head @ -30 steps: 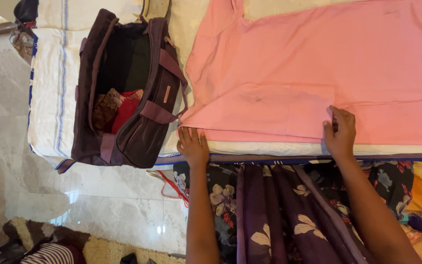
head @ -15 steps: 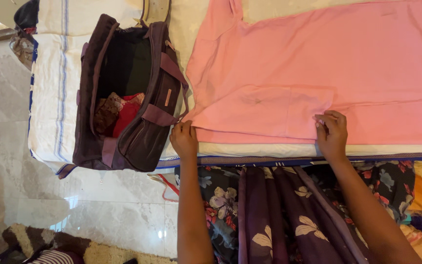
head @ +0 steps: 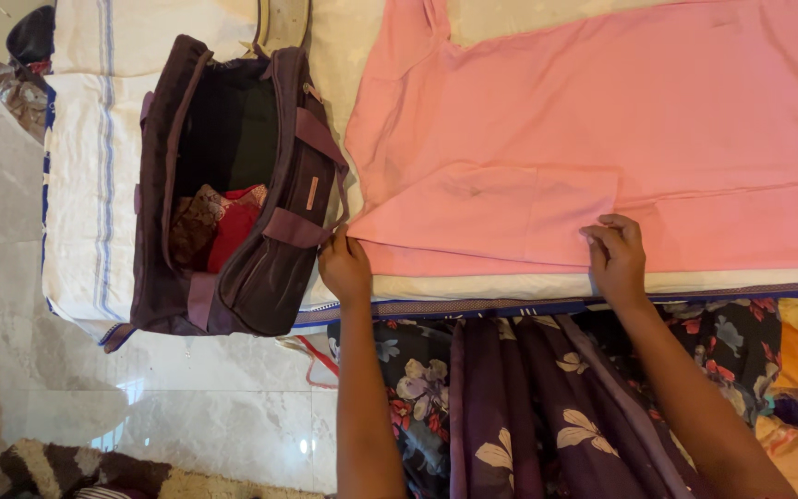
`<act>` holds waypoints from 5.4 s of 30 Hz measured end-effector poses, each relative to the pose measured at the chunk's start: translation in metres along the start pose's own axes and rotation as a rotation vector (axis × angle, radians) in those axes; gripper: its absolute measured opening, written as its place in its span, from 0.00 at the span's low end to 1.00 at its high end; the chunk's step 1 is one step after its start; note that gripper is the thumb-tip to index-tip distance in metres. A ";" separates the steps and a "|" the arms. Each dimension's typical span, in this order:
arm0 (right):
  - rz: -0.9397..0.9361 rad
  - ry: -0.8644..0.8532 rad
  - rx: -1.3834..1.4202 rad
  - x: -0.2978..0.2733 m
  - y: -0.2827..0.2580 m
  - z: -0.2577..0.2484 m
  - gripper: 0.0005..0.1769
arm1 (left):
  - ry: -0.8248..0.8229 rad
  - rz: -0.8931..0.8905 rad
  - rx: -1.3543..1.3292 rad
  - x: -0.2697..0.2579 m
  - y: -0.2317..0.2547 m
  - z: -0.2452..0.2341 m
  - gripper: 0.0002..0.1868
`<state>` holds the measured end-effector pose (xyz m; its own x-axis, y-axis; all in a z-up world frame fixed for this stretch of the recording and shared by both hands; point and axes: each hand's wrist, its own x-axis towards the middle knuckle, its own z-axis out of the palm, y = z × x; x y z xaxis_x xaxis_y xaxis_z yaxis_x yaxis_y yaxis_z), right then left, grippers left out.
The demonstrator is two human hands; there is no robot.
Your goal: The person smooths out a pink long-sleeved garment on a bed, folds the bottom and sides inward to create a rectangular shape, and then folds it in half before placing it inside a bag.
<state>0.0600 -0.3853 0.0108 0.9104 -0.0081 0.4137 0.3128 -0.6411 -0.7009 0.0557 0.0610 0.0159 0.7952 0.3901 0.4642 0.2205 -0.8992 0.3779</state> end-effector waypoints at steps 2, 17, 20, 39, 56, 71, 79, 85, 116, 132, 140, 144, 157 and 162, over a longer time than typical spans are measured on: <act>-0.002 0.013 -0.006 0.001 -0.002 0.000 0.10 | 0.051 -0.001 -0.015 -0.010 0.012 -0.004 0.15; -0.153 -0.005 -0.323 -0.010 -0.033 0.012 0.12 | -0.046 0.258 -0.171 -0.084 0.103 0.006 0.19; -0.221 -0.087 -0.282 -0.017 -0.041 0.006 0.14 | -0.075 0.290 -0.105 -0.065 0.087 0.010 0.22; -0.078 -0.077 -0.223 0.035 -0.056 0.058 0.28 | -0.211 0.375 -0.239 -0.035 0.149 0.060 0.19; 0.219 -0.183 -0.612 0.052 0.068 -0.031 0.33 | -0.476 0.361 0.078 0.001 0.109 0.064 0.29; -0.153 -0.109 -0.271 0.067 0.042 -0.076 0.11 | -0.279 0.574 -0.197 -0.035 0.156 0.035 0.14; -0.147 -0.016 -0.232 0.070 0.037 -0.060 0.03 | -0.264 0.527 -0.276 -0.040 0.196 0.048 0.11; -0.161 -0.005 -0.247 0.069 0.038 -0.059 0.03 | -0.278 0.487 -0.251 -0.040 0.200 0.056 0.07; -0.066 -0.105 -0.469 0.081 0.111 -0.159 0.11 | 0.111 0.370 -0.086 -0.053 0.068 0.012 0.13; -0.069 -0.074 -0.450 0.093 0.123 -0.164 0.05 | 0.000 -0.398 -0.194 -0.081 -0.060 0.001 0.21; -0.066 -0.092 -0.471 0.087 0.154 -0.168 0.05 | 0.017 -0.400 -0.469 -0.054 -0.078 -0.007 0.10; 0.002 -0.092 -0.584 0.081 0.192 -0.203 0.07 | -0.035 -0.519 -0.747 -0.050 -0.074 -0.006 0.11; 0.063 -0.063 -0.582 0.086 0.236 -0.247 0.04 | 0.181 -0.429 -0.024 -0.063 -0.037 0.013 0.29; 0.065 -0.014 -0.625 0.092 0.242 -0.242 0.04 | 0.137 -0.140 0.109 -0.063 0.037 0.038 0.39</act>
<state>0.1543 -0.7264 0.0199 0.9270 -0.0549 0.3710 0.0431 -0.9671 -0.2507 0.0349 -0.0046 -0.0298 0.6699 0.5295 0.5204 0.3892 -0.8474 0.3612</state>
